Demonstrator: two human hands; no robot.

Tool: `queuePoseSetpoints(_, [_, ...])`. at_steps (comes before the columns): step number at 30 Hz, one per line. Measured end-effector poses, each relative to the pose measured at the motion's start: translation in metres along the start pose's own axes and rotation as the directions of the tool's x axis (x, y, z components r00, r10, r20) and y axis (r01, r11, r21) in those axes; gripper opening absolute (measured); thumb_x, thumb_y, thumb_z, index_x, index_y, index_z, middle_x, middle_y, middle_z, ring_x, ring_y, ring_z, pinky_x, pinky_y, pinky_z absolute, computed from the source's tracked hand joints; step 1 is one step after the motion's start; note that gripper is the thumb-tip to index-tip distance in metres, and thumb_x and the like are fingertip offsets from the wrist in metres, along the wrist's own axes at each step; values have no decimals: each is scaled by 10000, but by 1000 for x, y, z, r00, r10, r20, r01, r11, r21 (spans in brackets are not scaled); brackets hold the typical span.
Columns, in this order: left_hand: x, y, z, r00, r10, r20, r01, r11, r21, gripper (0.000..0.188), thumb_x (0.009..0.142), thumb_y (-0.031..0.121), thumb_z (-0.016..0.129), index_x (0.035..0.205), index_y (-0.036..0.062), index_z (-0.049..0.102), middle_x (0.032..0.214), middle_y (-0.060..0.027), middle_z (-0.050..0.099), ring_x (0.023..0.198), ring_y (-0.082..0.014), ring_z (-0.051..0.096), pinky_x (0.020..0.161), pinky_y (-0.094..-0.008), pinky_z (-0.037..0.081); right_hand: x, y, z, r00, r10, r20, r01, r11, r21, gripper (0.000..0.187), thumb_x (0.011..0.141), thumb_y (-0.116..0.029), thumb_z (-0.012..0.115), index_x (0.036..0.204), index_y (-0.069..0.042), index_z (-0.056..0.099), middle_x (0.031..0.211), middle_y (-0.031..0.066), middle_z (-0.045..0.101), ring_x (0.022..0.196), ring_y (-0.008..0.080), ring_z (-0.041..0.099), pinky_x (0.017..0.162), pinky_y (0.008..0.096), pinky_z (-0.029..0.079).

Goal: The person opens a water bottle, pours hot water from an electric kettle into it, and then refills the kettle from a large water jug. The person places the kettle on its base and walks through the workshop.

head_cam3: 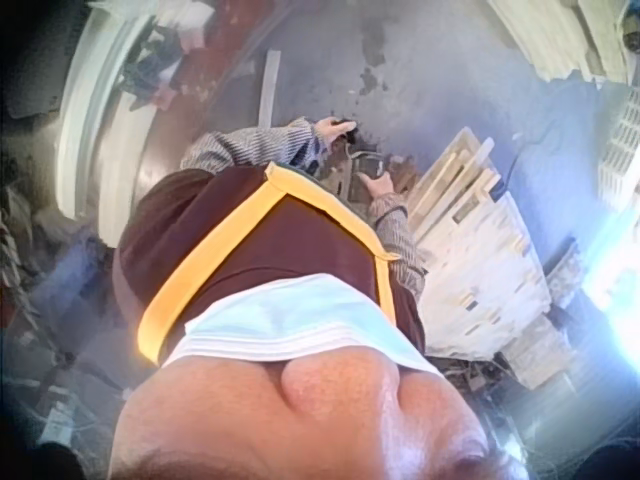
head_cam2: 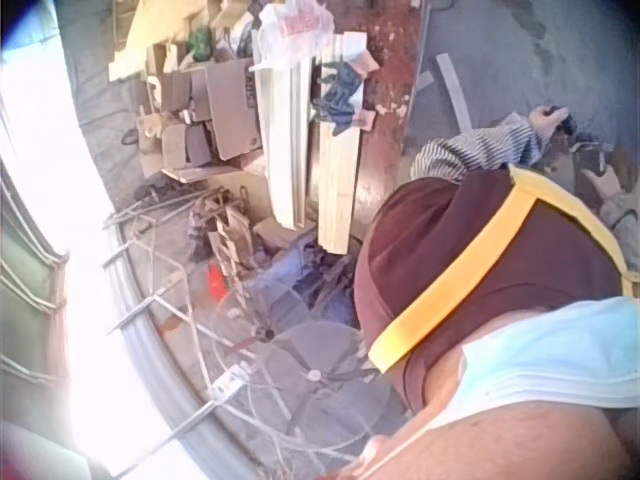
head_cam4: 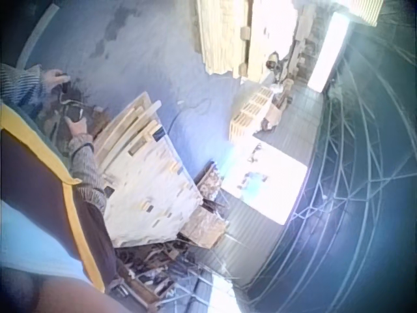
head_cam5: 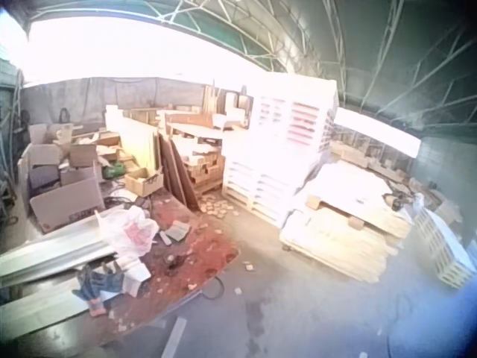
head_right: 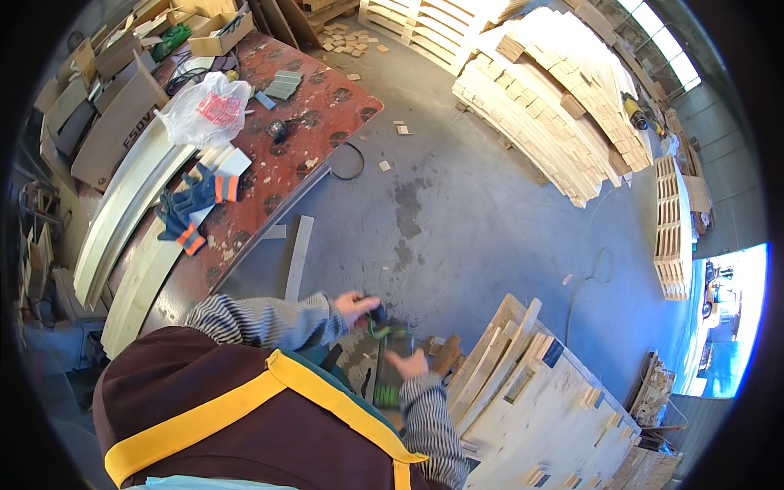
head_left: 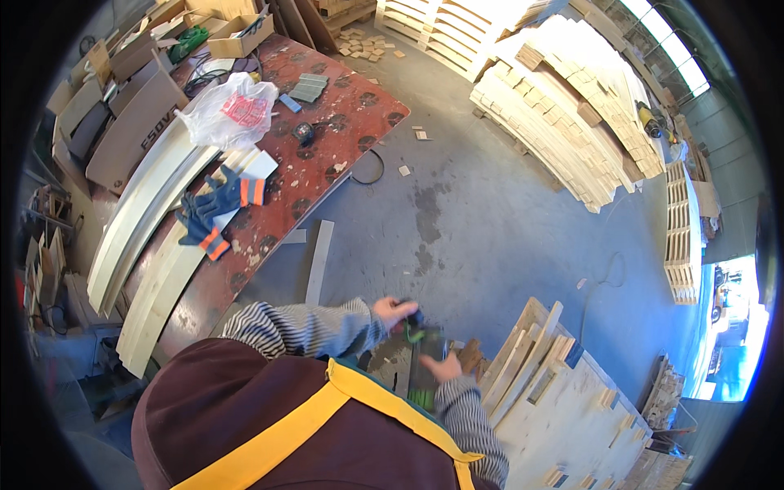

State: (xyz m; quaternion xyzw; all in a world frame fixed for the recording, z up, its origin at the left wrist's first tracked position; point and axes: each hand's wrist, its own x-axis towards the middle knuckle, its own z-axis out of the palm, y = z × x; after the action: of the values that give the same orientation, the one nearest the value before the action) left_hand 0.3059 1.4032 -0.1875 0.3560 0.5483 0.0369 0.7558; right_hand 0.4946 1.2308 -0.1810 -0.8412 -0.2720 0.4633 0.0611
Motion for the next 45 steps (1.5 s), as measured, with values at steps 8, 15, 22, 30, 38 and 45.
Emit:
queuePoseSetpoints(8, [46, 237, -55, 687, 723, -64, -720, 667, -190, 373, 928, 246, 694, 1222, 77, 538, 1092, -67, 629, 913, -145, 637, 752, -294, 551, 129, -217, -98, 803, -334, -493, 491, 840, 231, 1027, 647, -409, 900, 1369, 75, 354, 1286, 253, 565, 1186, 329, 586, 1002, 413, 479])
queuePoseSetpoints(15, [35, 276, -23, 572, 791, 217, -667, 603, -439, 468, 944, 220, 659, 1333, 42, 466, 1188, -94, 608, 1023, -192, 651, 831, -306, 554, 109, -235, -133, 731, -293, -617, 655, 557, 511, 947, 680, -250, 889, 1397, 18, 331, 1279, 184, 550, 1206, 280, 545, 1040, 397, 438])
queuePoseSetpoints(22, [10, 182, 25, 680, 487, 548, -291, 865, -408, 457, 975, 279, 590, 1341, 38, 460, 1201, -156, 611, 1060, -248, 659, 840, -373, 586, 2, -107, -79, 746, -17, -666, 561, 554, 615, 964, 633, -186, 896, 1407, -14, 348, 1272, 141, 552, 1213, 260, 535, 1080, 382, 409])
queuePoseSetpoints(30, [-48, 93, 130, 523, 61, 850, -22, 998, -58, 726, 892, 531, 643, 1398, 62, 417, 1185, -145, 630, 1035, -278, 665, 779, -352, 569, -151, 37, -12, 459, 285, -841, 409, 773, 486, 1136, 604, -352, 908, 1466, 37, 280, 1360, 255, 450, 1274, 359, 474, 1109, 407, 382])
queuePoseSetpoints(38, [-189, -48, 234, 48, -79, 996, -306, 948, 90, 689, 890, 390, 706, 1396, 23, 418, 1231, -172, 599, 1027, -227, 633, 809, -321, 540, -286, 154, 120, -38, 658, -752, 510, 660, 552, 1142, 614, -365, 909, 1468, 42, 270, 1300, 243, 501, 1216, 350, 519, 1052, 420, 435])
queuePoseSetpoints(45, [-293, -169, 254, -187, -390, 902, -394, 870, 295, 721, 858, 385, 742, 1392, 23, 418, 1248, -166, 596, 1039, -222, 632, 799, -310, 547, -393, 166, 239, -332, 861, -386, 507, 508, 697, 1116, 626, -366, 896, 1455, 56, 280, 1259, 239, 525, 1175, 334, 543, 1026, 416, 446])
